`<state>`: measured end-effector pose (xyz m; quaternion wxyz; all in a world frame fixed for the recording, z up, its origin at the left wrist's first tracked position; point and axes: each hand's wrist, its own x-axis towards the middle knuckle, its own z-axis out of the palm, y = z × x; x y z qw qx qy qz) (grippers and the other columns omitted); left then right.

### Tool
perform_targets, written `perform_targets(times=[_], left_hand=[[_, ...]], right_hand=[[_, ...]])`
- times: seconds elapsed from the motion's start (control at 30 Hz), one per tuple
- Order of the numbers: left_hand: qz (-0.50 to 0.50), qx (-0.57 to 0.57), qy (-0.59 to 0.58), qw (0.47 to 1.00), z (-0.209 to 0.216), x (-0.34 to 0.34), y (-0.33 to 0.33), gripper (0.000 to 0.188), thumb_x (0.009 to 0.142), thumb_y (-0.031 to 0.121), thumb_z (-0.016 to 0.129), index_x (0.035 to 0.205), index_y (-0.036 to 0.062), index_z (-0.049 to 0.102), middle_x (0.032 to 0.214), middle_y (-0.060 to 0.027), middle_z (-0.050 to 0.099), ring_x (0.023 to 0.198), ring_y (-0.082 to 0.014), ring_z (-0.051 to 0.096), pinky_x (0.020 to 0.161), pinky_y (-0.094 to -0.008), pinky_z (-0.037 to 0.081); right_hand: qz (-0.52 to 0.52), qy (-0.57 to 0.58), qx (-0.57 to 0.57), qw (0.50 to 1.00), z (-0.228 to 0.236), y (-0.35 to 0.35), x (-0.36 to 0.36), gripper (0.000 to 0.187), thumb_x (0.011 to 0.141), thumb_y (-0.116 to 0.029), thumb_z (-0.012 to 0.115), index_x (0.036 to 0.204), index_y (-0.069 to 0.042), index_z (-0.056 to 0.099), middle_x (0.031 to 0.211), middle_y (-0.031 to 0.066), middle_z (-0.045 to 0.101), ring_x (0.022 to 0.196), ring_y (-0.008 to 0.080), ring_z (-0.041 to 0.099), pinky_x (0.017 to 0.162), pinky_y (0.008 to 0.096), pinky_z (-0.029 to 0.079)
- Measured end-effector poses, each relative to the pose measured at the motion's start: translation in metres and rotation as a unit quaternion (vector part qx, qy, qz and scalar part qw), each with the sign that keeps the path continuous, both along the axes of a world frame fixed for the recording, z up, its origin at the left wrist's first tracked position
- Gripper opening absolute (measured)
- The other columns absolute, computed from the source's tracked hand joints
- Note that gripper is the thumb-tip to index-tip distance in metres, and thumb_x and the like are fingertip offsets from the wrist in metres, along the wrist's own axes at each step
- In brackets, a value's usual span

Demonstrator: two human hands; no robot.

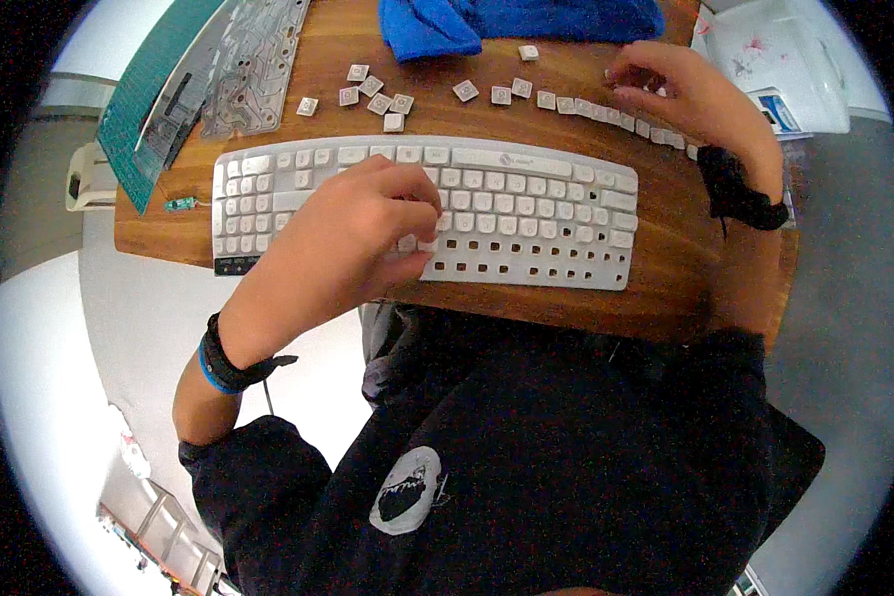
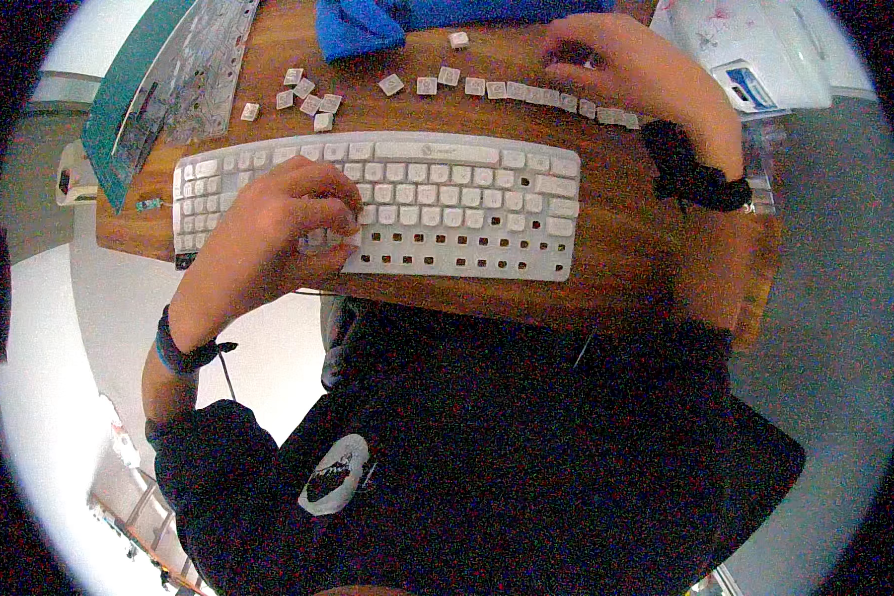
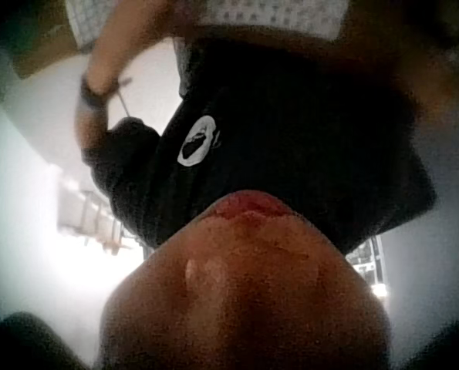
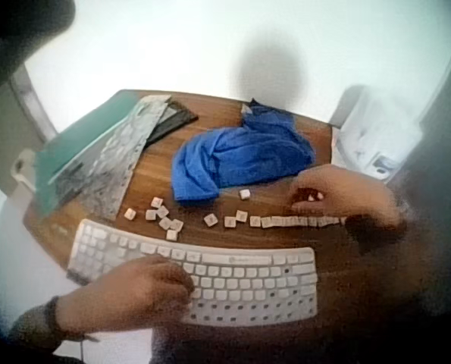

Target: The person places white keycaps onto a white keyboard base one by one. They occasionally wipe the keycaps with a blue cloth before installation. The task continues until the keyboard is fully assembled.

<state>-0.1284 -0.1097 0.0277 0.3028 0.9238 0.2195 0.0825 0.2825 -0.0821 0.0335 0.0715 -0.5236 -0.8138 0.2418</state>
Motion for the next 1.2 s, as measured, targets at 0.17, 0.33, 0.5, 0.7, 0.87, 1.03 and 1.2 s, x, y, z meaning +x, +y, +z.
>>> perform_targets(times=[0.17, 0.33, 0.5, 0.7, 0.87, 1.03, 1.2], left_hand=[[-0.005, 0.002, 0.031, 1.000, 0.004, 0.003, -0.002, 0.026, 0.077, 0.005, 0.082, 0.099, 0.0022, 0.069, 0.114, -0.0121, 0.070, 0.111, -0.0370, 0.068, 0.094, -0.0462, 0.059], [-0.005, 0.013, 0.046, 0.999, 0.010, 0.005, -0.004, 0.030, 0.079, 0.005, 0.080, 0.106, 0.0003, 0.067, 0.118, -0.0141, 0.068, 0.113, -0.0387, 0.067, 0.097, -0.0462, 0.058], [0.009, 0.005, 0.032, 0.999, 0.008, 0.004, -0.007, 0.031, 0.078, 0.005, 0.080, 0.106, -0.0001, 0.067, 0.117, -0.0146, 0.067, 0.113, -0.0391, 0.066, 0.098, -0.0469, 0.058], [0.005, 0.020, 0.032, 0.999, 0.010, 0.005, -0.011, 0.025, 0.081, 0.004, 0.077, 0.103, -0.0003, 0.068, 0.117, -0.0139, 0.067, 0.111, -0.0390, 0.066, 0.096, -0.0474, 0.058], [0.000, 0.048, 0.045, 0.998, 0.010, 0.008, -0.013, 0.022, 0.082, 0.003, 0.074, 0.102, -0.0012, 0.068, 0.117, -0.0149, 0.067, 0.109, -0.0396, 0.066, 0.095, -0.0472, 0.058], [-0.004, 0.067, 0.043, 0.997, 0.009, 0.006, -0.010, 0.026, 0.081, 0.002, 0.074, 0.106, -0.0025, 0.068, 0.115, -0.0165, 0.067, 0.109, -0.0406, 0.067, 0.095, -0.0483, 0.058], [0.012, 0.053, 0.025, 0.998, 0.006, 0.004, -0.012, 0.026, 0.083, 0.004, 0.076, 0.107, -0.0006, 0.066, 0.112, -0.0162, 0.066, 0.108, -0.0423, 0.066, 0.093, -0.0494, 0.058]], right_hand=[[-0.025, 0.022, 0.017, 0.999, 0.001, 0.012, -0.016, 0.020, 0.103, -0.016, 0.074, 0.117, -0.003, 0.069, 0.099, 0.0077, 0.072, 0.091, 0.0188, 0.069, 0.081, 0.0331, 0.057], [0.003, 0.010, 0.055, 0.998, -0.001, 0.020, -0.018, 0.021, 0.103, -0.017, 0.074, 0.117, -0.003, 0.069, 0.098, 0.0069, 0.073, 0.089, 0.0172, 0.069, 0.079, 0.0326, 0.057], [0.006, 0.001, 0.062, 0.998, -0.007, 0.025, -0.022, 0.020, 0.102, -0.016, 0.074, 0.117, -0.004, 0.069, 0.100, 0.0068, 0.073, 0.091, 0.0166, 0.070, 0.081, 0.0325, 0.058], [0.022, 0.000, 0.058, 0.998, -0.011, 0.036, -0.019, 0.020, 0.101, -0.013, 0.076, 0.117, -0.003, 0.069, 0.103, 0.0073, 0.072, 0.094, 0.0175, 0.071, 0.084, 0.0336, 0.059], [0.083, -0.017, 0.082, 0.993, -0.012, 0.042, -0.029, 0.023, 0.101, -0.011, 0.075, 0.122, -0.005, 0.068, 0.106, 0.0070, 0.073, 0.100, 0.0185, 0.071, 0.088, 0.0346, 0.059], [0.057, -0.026, 0.089, 0.994, -0.011, 0.046, -0.058, 0.025, 0.100, -0.012, 0.074, 0.123, -0.004, 0.068, 0.107, 0.0102, 0.072, 0.100, 0.0233, 0.070, 0.087, 0.0371, 0.057], [0.058, -0.102, 0.047, 0.992, 0.017, 0.035, -0.086, 0.023, 0.101, -0.015, 0.071, 0.118, -0.001, 0.074, 0.113, 0.0171, 0.070, 0.104, 0.0349, 0.069, 0.091, 0.0431, 0.056]])
